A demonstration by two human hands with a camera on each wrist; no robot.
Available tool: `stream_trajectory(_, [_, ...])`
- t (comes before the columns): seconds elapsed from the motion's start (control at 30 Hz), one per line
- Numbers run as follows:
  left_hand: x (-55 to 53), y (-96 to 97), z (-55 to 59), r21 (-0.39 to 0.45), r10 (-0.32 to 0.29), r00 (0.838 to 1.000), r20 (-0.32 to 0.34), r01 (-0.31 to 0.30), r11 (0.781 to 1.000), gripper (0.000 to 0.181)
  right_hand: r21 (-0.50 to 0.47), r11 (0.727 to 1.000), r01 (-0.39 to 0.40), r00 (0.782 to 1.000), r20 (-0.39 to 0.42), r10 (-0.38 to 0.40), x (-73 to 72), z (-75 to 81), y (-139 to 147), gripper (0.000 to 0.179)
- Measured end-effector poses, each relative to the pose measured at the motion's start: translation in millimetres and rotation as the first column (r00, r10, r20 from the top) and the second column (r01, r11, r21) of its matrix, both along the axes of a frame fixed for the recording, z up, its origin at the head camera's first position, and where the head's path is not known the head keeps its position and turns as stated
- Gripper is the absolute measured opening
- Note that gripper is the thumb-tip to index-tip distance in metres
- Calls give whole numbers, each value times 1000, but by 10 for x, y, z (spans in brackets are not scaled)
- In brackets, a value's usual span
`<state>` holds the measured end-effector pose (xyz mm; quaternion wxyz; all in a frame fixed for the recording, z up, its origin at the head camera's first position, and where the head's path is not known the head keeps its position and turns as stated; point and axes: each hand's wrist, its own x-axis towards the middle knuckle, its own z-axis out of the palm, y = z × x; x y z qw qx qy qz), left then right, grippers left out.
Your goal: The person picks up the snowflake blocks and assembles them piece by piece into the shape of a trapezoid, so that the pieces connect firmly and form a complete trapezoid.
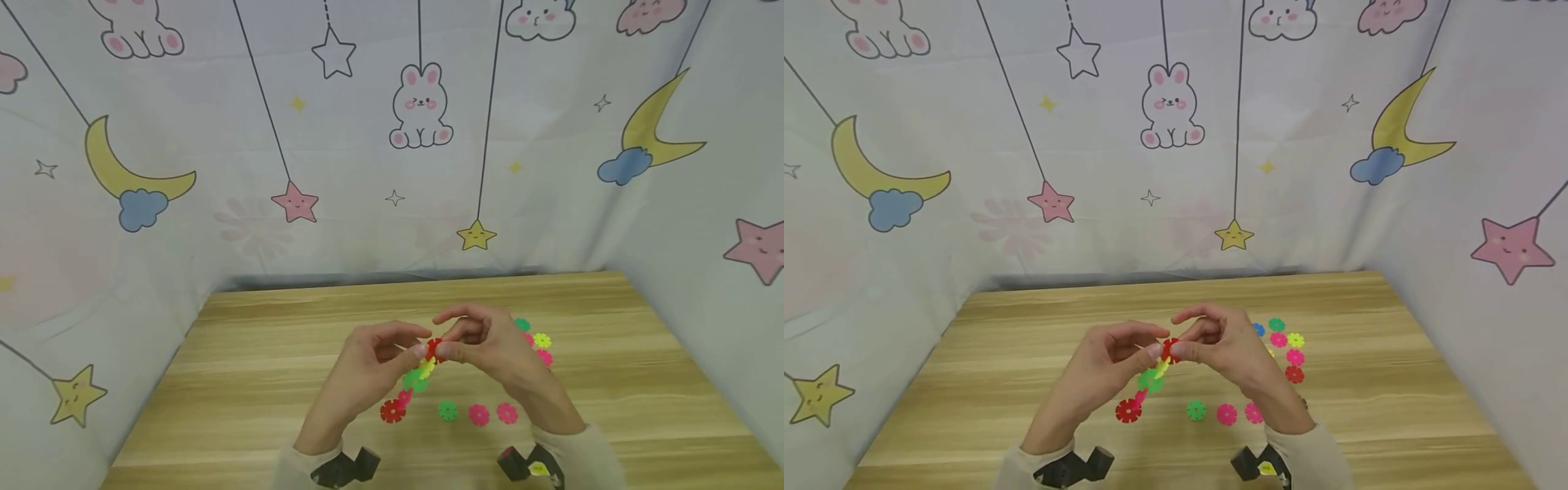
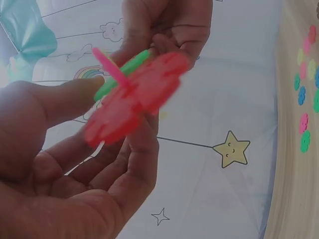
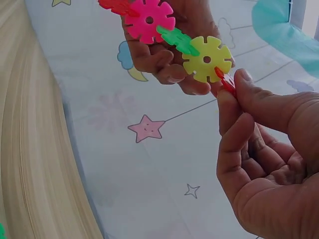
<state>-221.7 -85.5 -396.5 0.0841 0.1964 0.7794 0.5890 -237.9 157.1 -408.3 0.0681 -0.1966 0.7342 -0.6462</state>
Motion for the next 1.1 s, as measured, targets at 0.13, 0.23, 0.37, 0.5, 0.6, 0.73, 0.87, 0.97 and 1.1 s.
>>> stream_trajectory(0.13, [7, 69, -25, 34, -2, 1000, 18, 1, 999, 21, -23, 1000, -20, 1000, 22, 21, -61, -58, 35, 37])
stream_trajectory(0.23, [5, 101, -42, 34, 11, 1000, 7, -11, 999, 20, -40, 999, -1, 1000, 11, 2, -159, -156, 98, 30])
stream_trajectory(0.37, [20, 81, -61, 18, 80, 997, 9, -80, 997, 17, 20, 990, 138, 990, -26, -138, -345, -347, 165, 27])
stream_trajectory(0.5, [37, 21, -56, -23, 142, 990, 24, -142, 990, 17, 175, 932, 317, 947, -110, -302, -539, -631, 219, 20])
stream_trajectory(0.6, [27, -9, -44, -49, 132, 991, 24, -130, 990, 14, 268, 882, 389, 919, -174, -353, -668, -862, 279, 16])
stream_trajectory(0.73, [1, -29, -29, -41, 80, 997, 26, -78, 996, 15, 360, 846, 393, 918, -215, -334, -824, -1125, 302, 21])
stream_trajectory(0.87, [-23, -22, -24, -1, 24, 999, 40, -24, 1000, 17, 474, 799, 369, 928, -236, -289, -899, -1268, 259, 30])
stream_trajectory(0.97, [-34, -9, -21, 19, -5, 998, 64, 4, 1000, 20, 528, 762, 375, 926, -245, -286, -908, -1294, 224, 32])
stream_trajectory(1.1, [-46, 2, -20, 20, -26, 997, 74, 25, 999, 22, 551, 745, 376, 927, -236, -293, -901, -1279, 199, 31])
